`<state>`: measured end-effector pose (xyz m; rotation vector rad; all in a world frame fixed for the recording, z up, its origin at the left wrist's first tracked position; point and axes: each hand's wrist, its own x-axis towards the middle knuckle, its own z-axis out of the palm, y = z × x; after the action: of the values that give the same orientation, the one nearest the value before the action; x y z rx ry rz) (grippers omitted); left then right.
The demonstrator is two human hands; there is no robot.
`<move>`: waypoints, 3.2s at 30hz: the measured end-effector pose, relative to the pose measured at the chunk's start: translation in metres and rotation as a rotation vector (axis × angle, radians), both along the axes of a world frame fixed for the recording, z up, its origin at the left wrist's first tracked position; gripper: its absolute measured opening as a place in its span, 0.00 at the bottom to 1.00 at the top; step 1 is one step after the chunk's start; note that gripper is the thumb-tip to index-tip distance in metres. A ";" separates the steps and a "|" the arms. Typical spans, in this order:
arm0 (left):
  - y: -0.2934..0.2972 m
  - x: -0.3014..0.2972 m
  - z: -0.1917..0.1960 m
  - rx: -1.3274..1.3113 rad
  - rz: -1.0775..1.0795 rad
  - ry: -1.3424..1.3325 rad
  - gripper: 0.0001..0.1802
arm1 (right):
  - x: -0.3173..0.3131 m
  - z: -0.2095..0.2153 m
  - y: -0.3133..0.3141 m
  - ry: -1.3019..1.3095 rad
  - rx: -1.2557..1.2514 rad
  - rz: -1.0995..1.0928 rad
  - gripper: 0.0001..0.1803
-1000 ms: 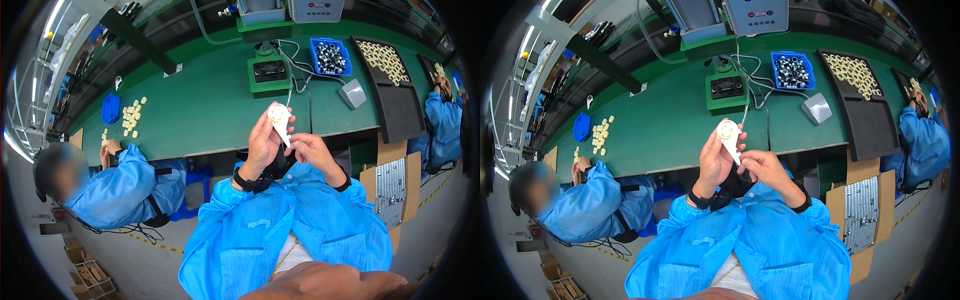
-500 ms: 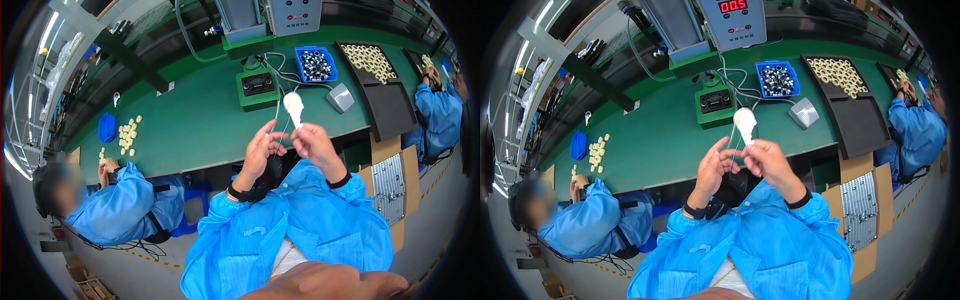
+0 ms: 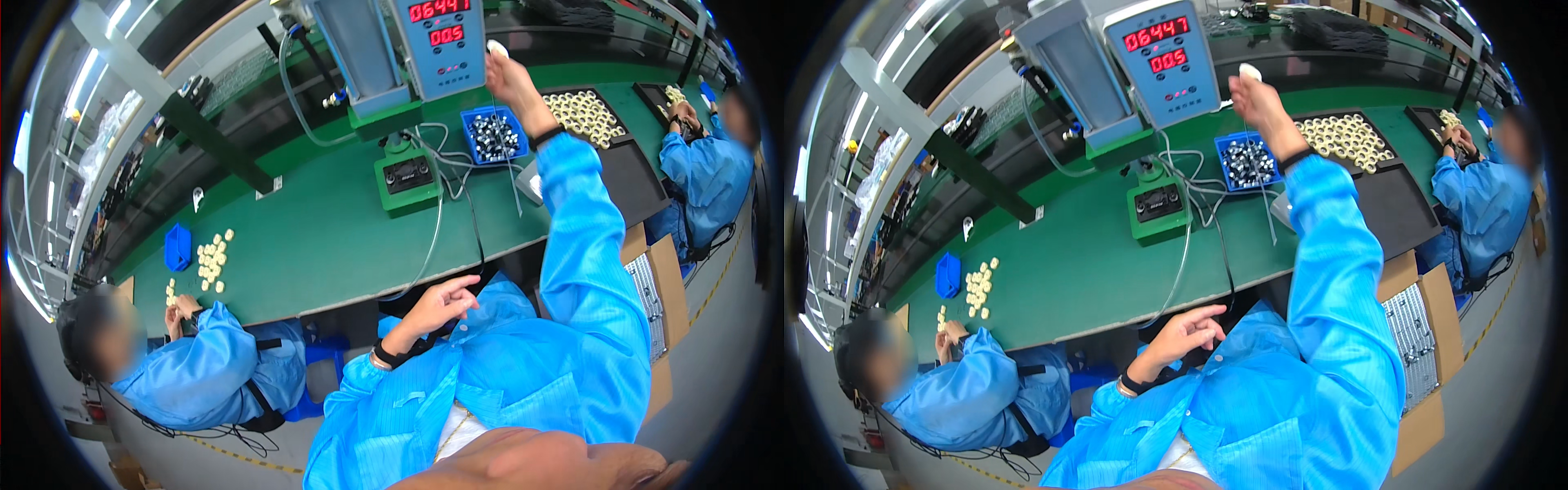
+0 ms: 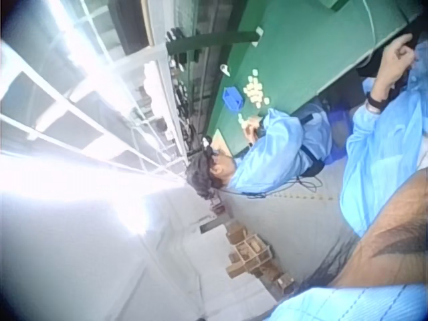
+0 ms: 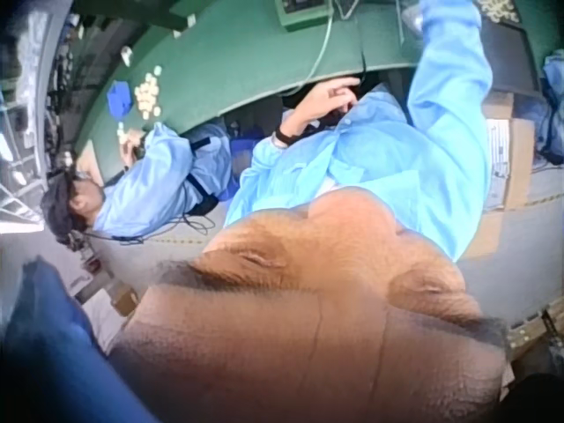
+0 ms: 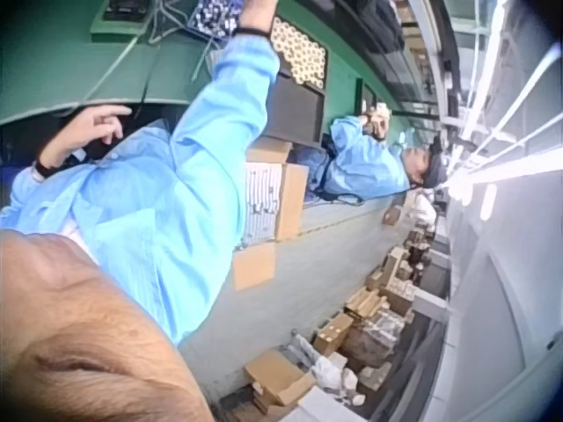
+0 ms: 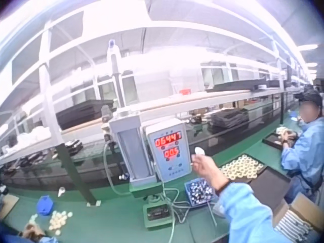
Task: Assembling plastic circular components and testing them using a pneumatic press.
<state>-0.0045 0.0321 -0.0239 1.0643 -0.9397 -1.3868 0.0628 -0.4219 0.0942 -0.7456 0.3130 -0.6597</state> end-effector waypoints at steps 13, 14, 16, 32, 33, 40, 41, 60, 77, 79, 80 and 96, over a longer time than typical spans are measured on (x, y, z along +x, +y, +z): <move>0.031 0.011 -0.003 0.080 0.106 -0.243 0.27 | -0.047 -0.016 0.151 0.338 -0.600 0.296 0.11; 0.032 0.014 0.002 0.046 0.137 -0.369 0.26 | -0.058 -0.021 0.158 0.354 -0.665 0.338 0.11; 0.031 0.020 0.018 -0.065 0.221 -0.579 0.25 | -0.080 -0.022 0.169 0.435 -0.765 0.403 0.11; 0.028 0.082 -0.002 0.016 0.859 -1.605 0.20 | -0.180 -0.028 0.148 0.550 -0.951 -0.041 0.10; 0.027 0.080 0.001 0.002 0.835 -1.752 0.19 | -0.178 -0.027 0.142 0.553 -0.947 -0.043 0.10; 0.027 0.079 -0.002 -0.020 0.867 -1.726 0.17 | -0.128 -0.006 0.046 0.655 -1.064 -0.285 0.11; 0.026 0.079 -0.001 -0.032 0.870 -1.725 0.16 | -0.115 -0.003 0.024 0.676 -1.083 -0.270 0.12; 0.027 0.081 -0.003 -0.024 0.881 -1.627 0.11 | 0.000 -0.056 -0.093 0.964 -1.560 -0.035 0.23; 0.020 0.080 0.001 0.071 0.826 -1.676 0.11 | -0.287 -0.083 -0.089 1.643 -1.537 -0.414 0.15; 0.020 0.081 -0.001 0.010 0.836 -1.671 0.11 | -0.290 -0.088 -0.090 1.601 -1.559 -0.448 0.13; 0.021 0.081 -0.002 0.009 0.837 -1.675 0.11 | -0.290 -0.092 -0.092 1.650 -1.563 -0.462 0.12; 0.022 0.083 -0.001 -0.060 0.912 -1.637 0.09 | -0.306 -0.131 -0.103 1.615 -1.912 -0.735 0.08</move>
<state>0.0790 0.0545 -0.0251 2.1894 -1.2254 0.5191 -0.2428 -0.5254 -0.0364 -3.0865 1.5581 -0.7643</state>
